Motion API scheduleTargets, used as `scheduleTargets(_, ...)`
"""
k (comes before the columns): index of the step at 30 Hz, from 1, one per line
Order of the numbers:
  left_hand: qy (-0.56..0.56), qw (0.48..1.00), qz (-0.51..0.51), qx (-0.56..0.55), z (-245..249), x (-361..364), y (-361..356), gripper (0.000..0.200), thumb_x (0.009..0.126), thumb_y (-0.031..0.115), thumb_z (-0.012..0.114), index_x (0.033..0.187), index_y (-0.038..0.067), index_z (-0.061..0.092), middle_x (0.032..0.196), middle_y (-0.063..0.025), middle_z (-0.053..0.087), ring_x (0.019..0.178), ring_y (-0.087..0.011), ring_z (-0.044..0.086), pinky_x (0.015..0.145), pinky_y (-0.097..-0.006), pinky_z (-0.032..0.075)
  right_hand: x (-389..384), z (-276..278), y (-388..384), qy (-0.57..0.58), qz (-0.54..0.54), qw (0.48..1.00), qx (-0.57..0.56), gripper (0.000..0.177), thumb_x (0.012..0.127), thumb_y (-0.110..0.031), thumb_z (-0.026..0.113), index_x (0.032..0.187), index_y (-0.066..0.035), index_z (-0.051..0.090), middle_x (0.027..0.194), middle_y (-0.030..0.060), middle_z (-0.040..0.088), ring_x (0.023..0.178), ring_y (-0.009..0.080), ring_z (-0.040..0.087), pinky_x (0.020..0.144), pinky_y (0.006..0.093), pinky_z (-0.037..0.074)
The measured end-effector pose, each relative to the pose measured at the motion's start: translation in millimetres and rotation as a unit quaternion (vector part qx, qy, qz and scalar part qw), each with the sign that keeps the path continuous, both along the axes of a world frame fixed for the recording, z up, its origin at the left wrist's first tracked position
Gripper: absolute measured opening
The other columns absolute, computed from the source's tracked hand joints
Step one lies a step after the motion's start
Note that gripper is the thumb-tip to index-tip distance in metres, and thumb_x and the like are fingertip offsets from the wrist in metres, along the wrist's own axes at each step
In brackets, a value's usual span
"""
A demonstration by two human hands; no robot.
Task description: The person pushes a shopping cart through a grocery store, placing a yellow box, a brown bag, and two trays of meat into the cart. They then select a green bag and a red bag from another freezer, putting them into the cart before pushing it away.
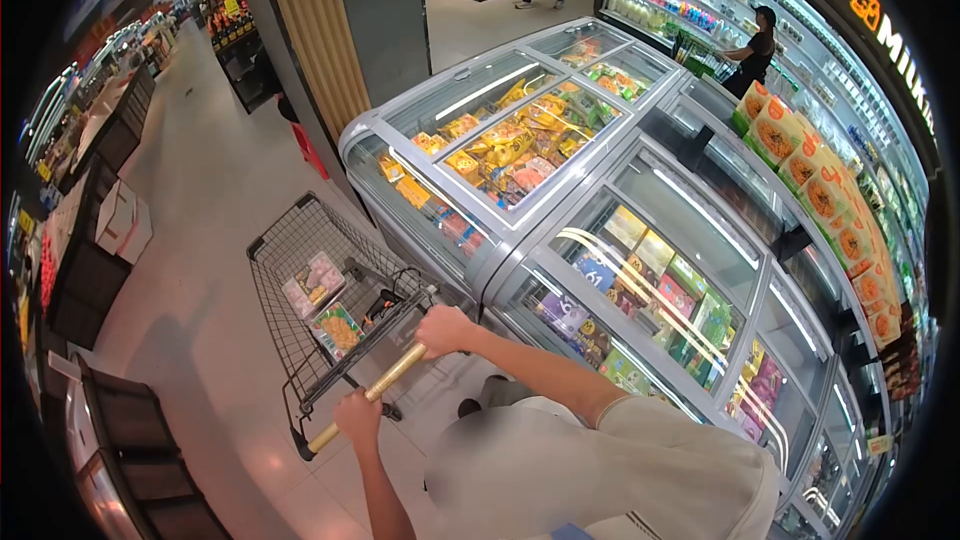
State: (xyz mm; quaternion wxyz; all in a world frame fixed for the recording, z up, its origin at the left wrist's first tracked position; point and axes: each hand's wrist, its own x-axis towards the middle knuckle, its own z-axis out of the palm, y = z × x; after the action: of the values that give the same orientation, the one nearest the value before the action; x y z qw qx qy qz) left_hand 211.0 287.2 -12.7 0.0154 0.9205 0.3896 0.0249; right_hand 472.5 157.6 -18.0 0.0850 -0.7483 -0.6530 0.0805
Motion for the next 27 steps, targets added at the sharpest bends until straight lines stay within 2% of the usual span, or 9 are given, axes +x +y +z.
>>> scheduleTargets(1, 0.001, 1.000, 0.000, -0.001, 1, 4, 7, 0.022, 0.074, 0.031, 0.082, 0.081, 0.011, 0.079, 0.072, -0.0124, 0.072, 0.067, -0.0324, 0.071, 0.063, -0.0440, 0.055, 4, -4, 8, 0.008, 0.016, 1.000, 0.012, 0.048, 0.079, -0.055, 0.068, 0.067, -0.009, 0.073, 0.065, 0.0119, 0.069, 0.063, 0.0362, 0.070, 0.058, 0.0464, 0.056)
scheduleTargets(4, -0.013, 1.000, 0.007, 0.008, -4, 19, 28, 0.021, 0.073, 0.030, 0.083, 0.082, 0.011, 0.079, 0.072, -0.0123, 0.072, 0.067, -0.0320, 0.071, 0.064, -0.0437, 0.055, 21, -13, 32, 0.012, 0.024, 0.999, 0.018, 0.042, 0.076, -0.051, 0.070, 0.068, -0.010, 0.074, 0.066, 0.0105, 0.069, 0.066, 0.0352, 0.071, 0.057, 0.0462, 0.057)
scheduleTargets(16, -0.019, 1.000, 0.014, 0.015, -12, 92, 125, 0.022, 0.075, 0.031, 0.079, 0.083, 0.011, 0.080, 0.073, -0.0149, 0.072, 0.068, -0.0346, 0.072, 0.062, -0.0448, 0.056, 95, -14, 135, 0.020, 0.034, 0.999, -0.001, 0.045, 0.076, -0.053, 0.072, 0.070, -0.008, 0.074, 0.068, 0.0114, 0.070, 0.068, 0.0358, 0.071, 0.060, 0.0463, 0.057)
scheduleTargets(27, -0.016, 1.000, 0.012, 0.006, -22, 140, 203, 0.021, 0.077, 0.031, 0.078, 0.081, 0.010, 0.078, 0.071, -0.0133, 0.072, 0.066, -0.0333, 0.072, 0.061, -0.0448, 0.056, 152, -27, 219, 0.008, 0.059, 0.998, 0.017, 0.046, 0.079, -0.055, 0.070, 0.071, -0.010, 0.074, 0.067, 0.0115, 0.070, 0.066, 0.0358, 0.070, 0.057, 0.0465, 0.055)
